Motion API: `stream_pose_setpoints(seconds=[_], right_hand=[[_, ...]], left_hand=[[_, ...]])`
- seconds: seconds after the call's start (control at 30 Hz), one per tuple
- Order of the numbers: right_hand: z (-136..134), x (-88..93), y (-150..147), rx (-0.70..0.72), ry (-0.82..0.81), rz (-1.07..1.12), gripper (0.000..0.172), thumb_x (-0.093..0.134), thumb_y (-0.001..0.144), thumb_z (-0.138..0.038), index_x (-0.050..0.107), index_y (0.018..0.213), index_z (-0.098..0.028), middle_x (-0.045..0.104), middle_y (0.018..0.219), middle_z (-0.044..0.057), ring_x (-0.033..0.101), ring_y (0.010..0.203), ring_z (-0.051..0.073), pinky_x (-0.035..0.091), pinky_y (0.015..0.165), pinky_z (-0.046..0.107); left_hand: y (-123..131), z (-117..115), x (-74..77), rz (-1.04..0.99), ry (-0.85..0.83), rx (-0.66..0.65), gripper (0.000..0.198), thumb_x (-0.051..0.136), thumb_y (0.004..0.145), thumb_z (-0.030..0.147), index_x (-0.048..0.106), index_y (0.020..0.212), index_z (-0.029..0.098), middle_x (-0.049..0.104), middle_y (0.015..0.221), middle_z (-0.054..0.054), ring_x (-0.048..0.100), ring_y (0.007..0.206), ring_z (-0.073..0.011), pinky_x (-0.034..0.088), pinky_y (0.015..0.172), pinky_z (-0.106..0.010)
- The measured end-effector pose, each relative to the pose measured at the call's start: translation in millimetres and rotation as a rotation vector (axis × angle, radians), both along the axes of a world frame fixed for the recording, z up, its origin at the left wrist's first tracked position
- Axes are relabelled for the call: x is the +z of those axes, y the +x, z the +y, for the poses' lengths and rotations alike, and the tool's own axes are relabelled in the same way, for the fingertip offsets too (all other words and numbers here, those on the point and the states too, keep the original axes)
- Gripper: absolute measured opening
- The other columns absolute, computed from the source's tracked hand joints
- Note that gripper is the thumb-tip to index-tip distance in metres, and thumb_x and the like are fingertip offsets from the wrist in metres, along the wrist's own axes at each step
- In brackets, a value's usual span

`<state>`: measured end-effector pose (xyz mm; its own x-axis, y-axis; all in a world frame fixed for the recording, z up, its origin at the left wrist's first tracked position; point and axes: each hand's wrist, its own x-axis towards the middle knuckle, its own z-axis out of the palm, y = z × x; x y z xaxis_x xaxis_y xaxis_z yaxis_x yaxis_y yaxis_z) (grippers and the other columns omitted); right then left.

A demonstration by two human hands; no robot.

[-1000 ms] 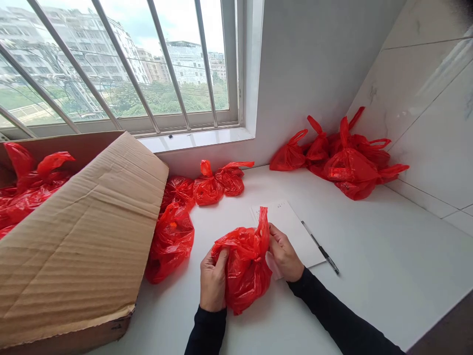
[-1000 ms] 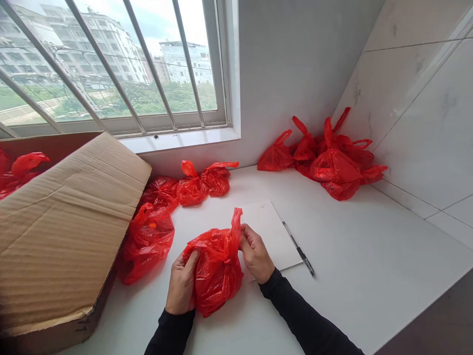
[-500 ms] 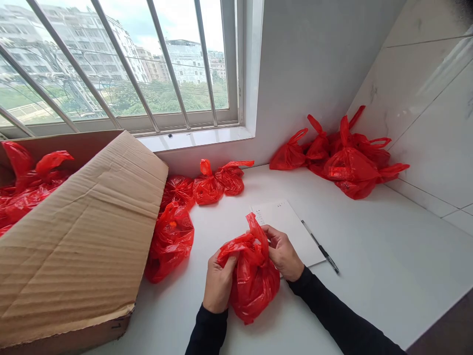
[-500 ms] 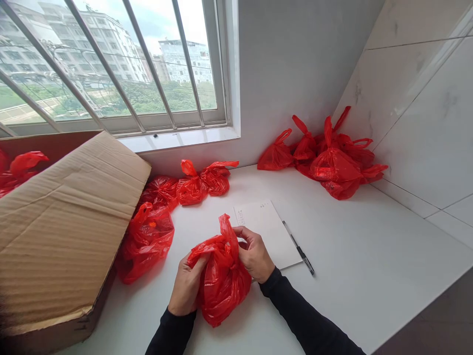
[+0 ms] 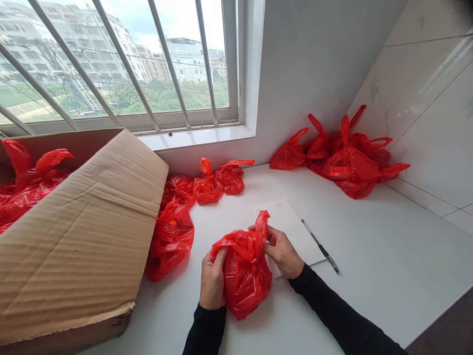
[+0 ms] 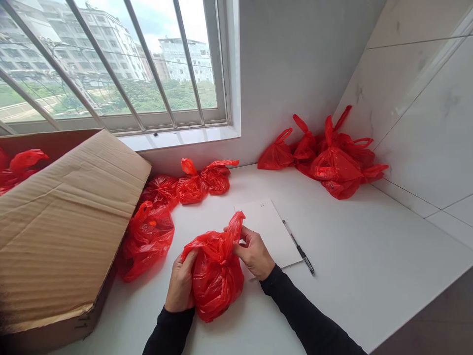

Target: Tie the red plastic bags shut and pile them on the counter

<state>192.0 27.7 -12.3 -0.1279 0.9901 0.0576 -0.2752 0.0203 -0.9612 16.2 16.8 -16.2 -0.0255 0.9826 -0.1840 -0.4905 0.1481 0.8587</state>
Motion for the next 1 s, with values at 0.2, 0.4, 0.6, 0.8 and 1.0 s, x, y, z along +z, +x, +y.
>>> stream_pose_setpoints(seconds=[0.2,0.4,0.6,0.8,1.0], right_hand=[[1,-2.0,0,-0.050,0.044,0.037,0.031,0.085,0.072,-0.030,0.074,0.099,-0.023,0.073,0.098,0.003,0.065,0.091,0.018,0.050,0.084,0.028],[0,-1.3,1,-0.034,0.033,0.016,0.025,0.083,0.074,-0.035,0.077,0.093,-0.019,0.074,0.086,0.004,0.066,0.080,0.019,0.052,0.073,0.029],[0,0.5,1,-0.013,0.054,-0.073,0.032,0.075,0.081,-0.042,0.074,0.105,-0.021,0.072,0.107,0.008,0.065,0.095,0.023,0.053,0.077,0.031],[0,0.5,2,0.032,0.031,-0.069,0.029,0.081,0.075,-0.036,0.073,0.098,-0.019,0.073,0.096,0.006,0.067,0.086,0.020,0.053,0.081,0.032],[1,-0.3,2,-0.015,0.051,-0.065,0.029,0.078,0.079,-0.041,0.073,0.095,-0.017,0.073,0.091,0.005,0.066,0.081,0.019,0.051,0.077,0.030]], left_hand=[[0,-4,1.6,-0.082,0.129,-0.200,0.034,0.069,0.085,0.037,0.074,0.115,0.020,0.076,0.108,-0.010,0.069,0.101,-0.0297,0.054,0.087,-0.038],[0,-2,5.4,0.185,0.160,-0.300,0.047,0.074,0.081,0.036,0.068,0.125,0.022,0.072,0.120,-0.010,0.066,0.109,-0.0298,0.048,0.098,-0.037],[1,-1,6.0,0.242,0.089,-0.161,0.031,0.080,0.074,0.035,0.077,0.101,0.019,0.078,0.097,-0.006,0.070,0.093,-0.0263,0.052,0.086,-0.033],[-4,0,7.7,0.215,0.114,-0.178,0.036,0.079,0.075,0.036,0.074,0.107,0.020,0.077,0.103,-0.007,0.069,0.096,-0.0243,0.051,0.089,-0.032],[0,0,11.1,0.224,0.072,-0.164,0.025,0.083,0.070,0.034,0.076,0.085,0.016,0.077,0.084,-0.005,0.066,0.072,-0.0176,0.054,0.078,-0.028]])
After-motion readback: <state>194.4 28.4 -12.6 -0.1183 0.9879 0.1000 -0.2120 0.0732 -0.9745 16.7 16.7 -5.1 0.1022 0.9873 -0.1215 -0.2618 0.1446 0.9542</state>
